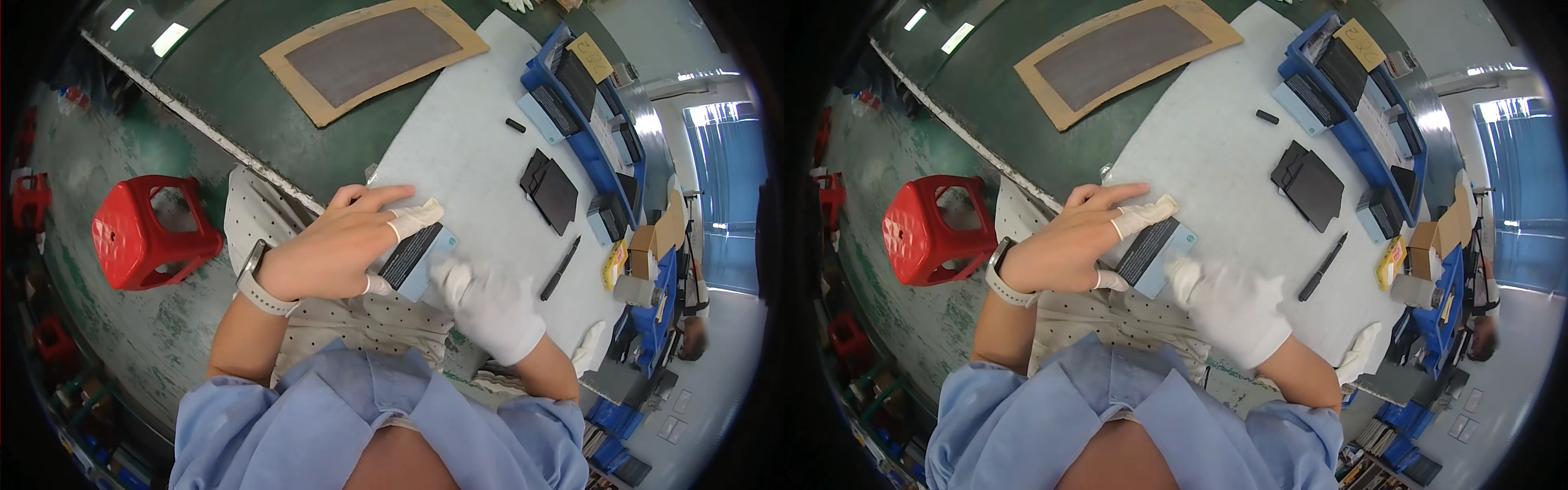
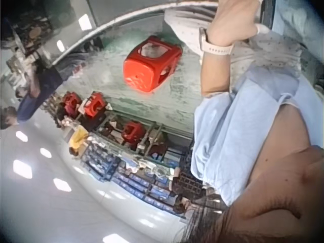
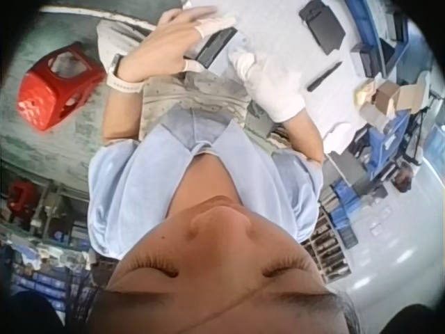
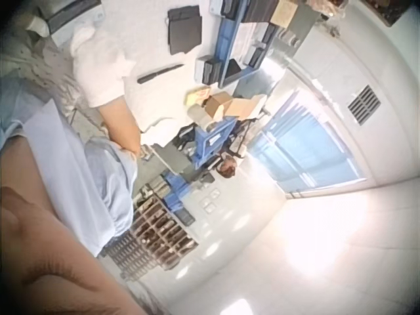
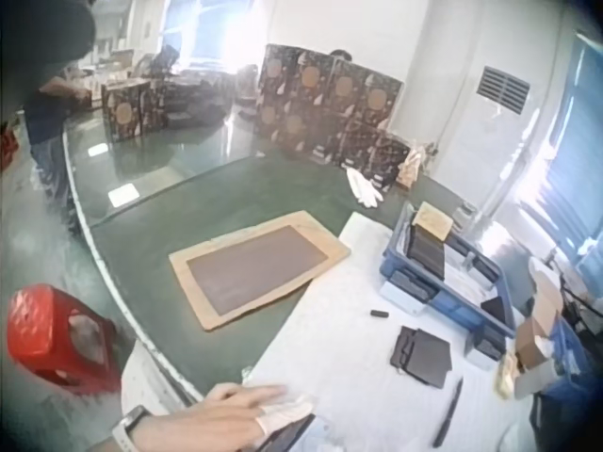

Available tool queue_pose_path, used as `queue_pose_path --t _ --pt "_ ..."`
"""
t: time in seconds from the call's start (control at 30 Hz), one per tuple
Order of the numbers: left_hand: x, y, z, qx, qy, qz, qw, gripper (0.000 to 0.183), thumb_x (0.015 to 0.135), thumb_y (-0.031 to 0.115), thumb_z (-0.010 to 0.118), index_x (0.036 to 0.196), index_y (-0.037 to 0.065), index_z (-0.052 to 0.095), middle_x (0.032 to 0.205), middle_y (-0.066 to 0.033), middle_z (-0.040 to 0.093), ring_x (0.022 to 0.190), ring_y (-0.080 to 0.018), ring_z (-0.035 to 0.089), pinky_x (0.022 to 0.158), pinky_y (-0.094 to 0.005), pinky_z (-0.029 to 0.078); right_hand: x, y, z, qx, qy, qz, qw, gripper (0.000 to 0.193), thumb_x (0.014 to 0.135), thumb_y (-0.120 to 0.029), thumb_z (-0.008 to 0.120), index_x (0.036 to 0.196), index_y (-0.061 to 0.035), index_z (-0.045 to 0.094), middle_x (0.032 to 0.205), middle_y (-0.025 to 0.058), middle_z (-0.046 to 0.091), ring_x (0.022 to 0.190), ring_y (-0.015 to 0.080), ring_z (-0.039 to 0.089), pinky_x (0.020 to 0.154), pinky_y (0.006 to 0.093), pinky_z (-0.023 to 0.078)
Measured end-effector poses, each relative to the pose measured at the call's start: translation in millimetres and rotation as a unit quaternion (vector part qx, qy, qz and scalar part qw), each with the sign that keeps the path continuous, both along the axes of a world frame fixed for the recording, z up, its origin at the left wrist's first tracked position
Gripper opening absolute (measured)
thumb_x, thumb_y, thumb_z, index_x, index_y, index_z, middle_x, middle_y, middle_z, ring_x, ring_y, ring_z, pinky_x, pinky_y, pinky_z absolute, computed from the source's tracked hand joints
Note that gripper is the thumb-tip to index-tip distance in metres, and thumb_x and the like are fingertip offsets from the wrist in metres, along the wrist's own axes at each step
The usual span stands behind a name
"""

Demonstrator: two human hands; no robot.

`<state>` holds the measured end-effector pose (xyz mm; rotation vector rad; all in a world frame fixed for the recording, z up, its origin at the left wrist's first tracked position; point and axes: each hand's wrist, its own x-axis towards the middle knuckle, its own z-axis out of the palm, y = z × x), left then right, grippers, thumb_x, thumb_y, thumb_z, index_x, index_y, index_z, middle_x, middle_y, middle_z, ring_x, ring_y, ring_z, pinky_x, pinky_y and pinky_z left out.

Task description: The person wipes the surface of small black rectangular electronic devices with a white cloth. They handle the devices one by one, turning them over to clean different sides. The person also uses a black marker to write on the surface of the devices. The cleaned and marked items are placed into a blue plastic bin.

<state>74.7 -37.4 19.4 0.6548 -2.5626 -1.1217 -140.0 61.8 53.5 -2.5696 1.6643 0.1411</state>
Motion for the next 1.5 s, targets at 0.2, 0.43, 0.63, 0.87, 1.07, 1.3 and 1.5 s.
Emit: queue_pose_path --t 0.2,0.43,0.63,0.87,1.07,1.3,1.5 --pt "-1 0 -1 -0.013 0.004 0.002 1.0 0.098 0.06 0.007 0.081 0.146 0.012 0.035 0.121 -0.0092 0.062 0.136 -0.0309 0.034 0.103 -0.0466 0.024 12 -1 15 0.142 0.008 0.018 0.99 0.015 0.082 -0.011 0.054 0.096 -0.0087 0.057 0.066 0.0071 0.057 0.053 0.0256 0.059 0.04 0.037 0.043" --pt "-1 -1 2 0.001 0.005 -0.002 1.0 0.097 0.059 0.007 0.081 0.145 0.011 0.036 0.125 -0.0079 0.06 0.136 -0.0304 0.034 0.103 -0.046 0.024 1 -1 10 0.093 0.037 0.05 0.994 0.018 0.082 -0.012 0.055 0.1 -0.0117 0.058 0.066 0.0041 0.057 0.051 0.021 0.058 0.039 0.0358 0.042" --pt "-1 -1 0 -0.012 0.004 0.002 1.0 0.098 0.058 0.007 0.082 0.145 0.012 0.037 0.126 -0.0074 0.06 0.135 -0.0304 0.035 0.103 -0.0461 0.025 4 12 10 -0.032 0.01 0.069 0.997 0.028 0.08 -0.014 0.062 0.108 -0.0111 0.06 0.065 0.0026 0.051 0.049 0.0215 0.052 0.039 0.0352 0.041" --pt "-1 -2 -1 -0.014 0.021 -0.004 1.0 0.098 0.059 0.007 0.081 0.145 0.012 0.036 0.127 -0.0082 0.059 0.135 -0.0305 0.035 0.103 -0.0472 0.024 5 4 12 0.135 -0.021 -0.007 0.991 0.037 0.082 -0.011 0.055 0.119 -0.0148 0.058 0.076 0.01 0.06 0.062 0.028 0.063 0.048 0.0395 0.049" --pt "0 -1 -1 -0.023 -0.013 -0.004 1.0 0.098 0.058 0.007 0.081 0.146 0.012 0.036 0.129 -0.0084 0.058 0.136 -0.0306 0.034 0.104 -0.047 0.024 -20 2 11 0.178 -0.178 0.039 0.967 0.041 0.083 -0.013 0.054 0.123 -0.0196 0.055 0.082 0.0111 0.061 0.07 0.028 0.065 0.055 0.041 0.051" --pt "0 -1 -2 -0.017 -0.004 -0.003 1.0 0.1 0.056 0.005 0.08 0.145 0.011 0.036 0.13 -0.008 0.058 0.137 -0.0304 0.034 0.105 -0.0466 0.024 5 2 15 0.326 -0.105 0.076 0.936 0.03 0.083 -0.009 0.054 0.112 -0.011 0.06 0.078 0.0134 0.063 0.069 0.0321 0.062 0.058 0.0412 0.05" --pt "1 -2 2 -0.022 -0.008 -0.006 1.0 0.103 0.057 0.01 0.081 0.147 0.009 0.032 0.136 -0.0113 0.051 0.137 -0.0318 0.033 0.106 -0.0474 0.024 -9 -5 29 0.359 -0.191 0.004 0.914 0.028 0.085 -0.01 0.057 0.112 -0.0067 0.055 0.078 0.0115 0.06 0.065 0.0268 0.061 0.058 0.0394 0.049"
